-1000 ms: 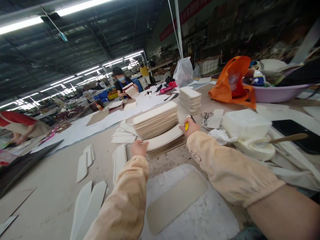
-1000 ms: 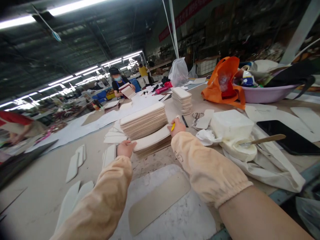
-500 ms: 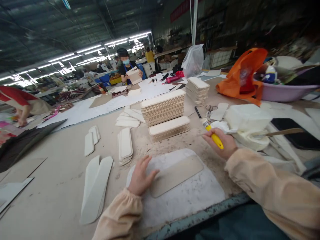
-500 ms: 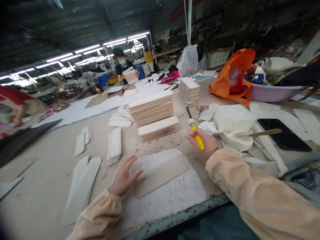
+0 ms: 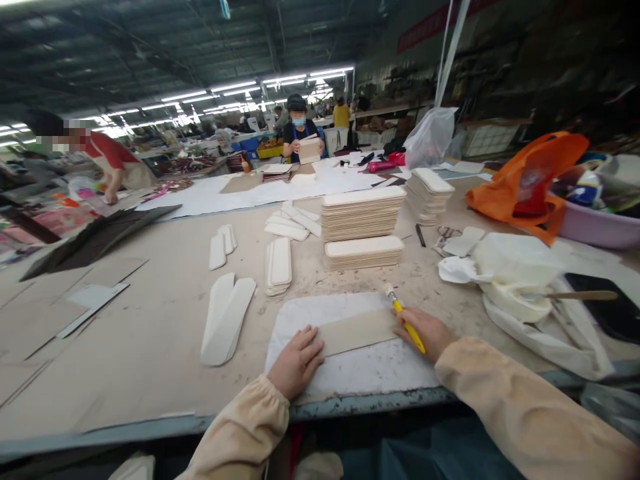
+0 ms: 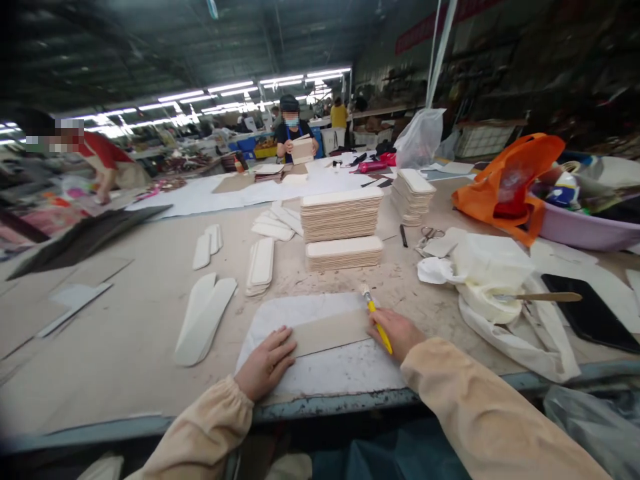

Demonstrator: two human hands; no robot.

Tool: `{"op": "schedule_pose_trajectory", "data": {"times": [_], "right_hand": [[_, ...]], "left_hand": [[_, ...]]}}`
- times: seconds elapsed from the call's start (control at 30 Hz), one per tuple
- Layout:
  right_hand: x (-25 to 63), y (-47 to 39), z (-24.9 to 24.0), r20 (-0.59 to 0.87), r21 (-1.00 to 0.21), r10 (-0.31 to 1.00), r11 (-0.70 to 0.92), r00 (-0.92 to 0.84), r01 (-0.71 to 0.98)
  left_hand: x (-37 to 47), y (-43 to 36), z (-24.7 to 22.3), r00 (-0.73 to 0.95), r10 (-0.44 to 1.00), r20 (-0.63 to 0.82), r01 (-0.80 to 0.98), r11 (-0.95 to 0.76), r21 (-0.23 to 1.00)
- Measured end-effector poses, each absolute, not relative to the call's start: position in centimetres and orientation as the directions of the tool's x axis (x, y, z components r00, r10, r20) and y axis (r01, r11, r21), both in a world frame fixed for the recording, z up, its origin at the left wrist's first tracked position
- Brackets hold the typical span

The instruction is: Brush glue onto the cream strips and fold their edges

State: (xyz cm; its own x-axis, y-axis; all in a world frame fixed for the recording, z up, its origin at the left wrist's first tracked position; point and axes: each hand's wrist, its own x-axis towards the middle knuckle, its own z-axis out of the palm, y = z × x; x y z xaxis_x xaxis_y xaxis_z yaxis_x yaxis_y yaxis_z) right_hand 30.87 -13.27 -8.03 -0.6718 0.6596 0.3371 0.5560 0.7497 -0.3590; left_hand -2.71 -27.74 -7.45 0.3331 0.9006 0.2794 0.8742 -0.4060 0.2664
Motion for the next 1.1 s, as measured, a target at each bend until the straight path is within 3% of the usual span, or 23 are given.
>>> {"op": "schedule_pose_trajectory", "data": {"times": [0.17, 0.23, 0.3, 0.37, 0.4, 0.5, 0.63, 0.83, 1.1], "right_hand": [[32.0, -15.0, -6.5, 0.354, -0.394, 0.681, 0.73, -0.64, 0.559], [31.6, -16.4, -5.7, 0.397, -0.533, 0.761, 0.646, -0.513, 0.546], [30.4, -17.9, -5.0, 0.358, -0.766, 0.877, 0.473, -0.322, 0.436], [28.5, -19.2, -4.4, 0.189, -0.953, 0.96, 0.23, -0.206, 0.196], [27.3, -19.7, -4.2, 0.091, -0.992, 0.976, 0.105, -0.198, 0.067], [23.9, -20.5, -3.8, -0.13, -0.963, 0.96, -0.181, -0.247, -0.199], [21.1, -20.7, -3.8, -0.286, -0.874, 0.9, -0.386, -0.329, -0.297], [20.1, -19.9, -4.1, -0.305, -0.865, 0.892, -0.406, -0.334, -0.295], [17.8, -19.1, -4.4, -0.211, -0.977, 0.905, -0.2, -0.37, 0.068]], "left_hand": [[-3.8, -29.3, -7.4, 0.324, 0.859, 0.396, 0.861, -0.441, 0.254], [-3.7, -29.5, -7.3, 0.328, 0.842, 0.429, 0.846, -0.464, 0.263], [-3.5, -29.5, -7.1, 0.343, 0.837, 0.426, 0.832, -0.481, 0.275], [-3.3, -29.4, -6.8, 0.367, 0.839, 0.402, 0.821, -0.495, 0.285], [-3.2, -29.4, -6.7, 0.378, 0.841, 0.388, 0.817, -0.5, 0.287], [-3.1, -29.4, -6.3, 0.394, 0.845, 0.361, 0.813, -0.504, 0.291], [-3.2, -29.4, -6.1, 0.376, 0.85, 0.369, 0.815, -0.493, 0.305], [-3.2, -29.5, -6.1, 0.378, 0.845, 0.378, 0.815, -0.497, 0.297], [-3.2, -29.5, -6.1, 0.388, 0.835, 0.39, 0.81, -0.511, 0.288]]}}
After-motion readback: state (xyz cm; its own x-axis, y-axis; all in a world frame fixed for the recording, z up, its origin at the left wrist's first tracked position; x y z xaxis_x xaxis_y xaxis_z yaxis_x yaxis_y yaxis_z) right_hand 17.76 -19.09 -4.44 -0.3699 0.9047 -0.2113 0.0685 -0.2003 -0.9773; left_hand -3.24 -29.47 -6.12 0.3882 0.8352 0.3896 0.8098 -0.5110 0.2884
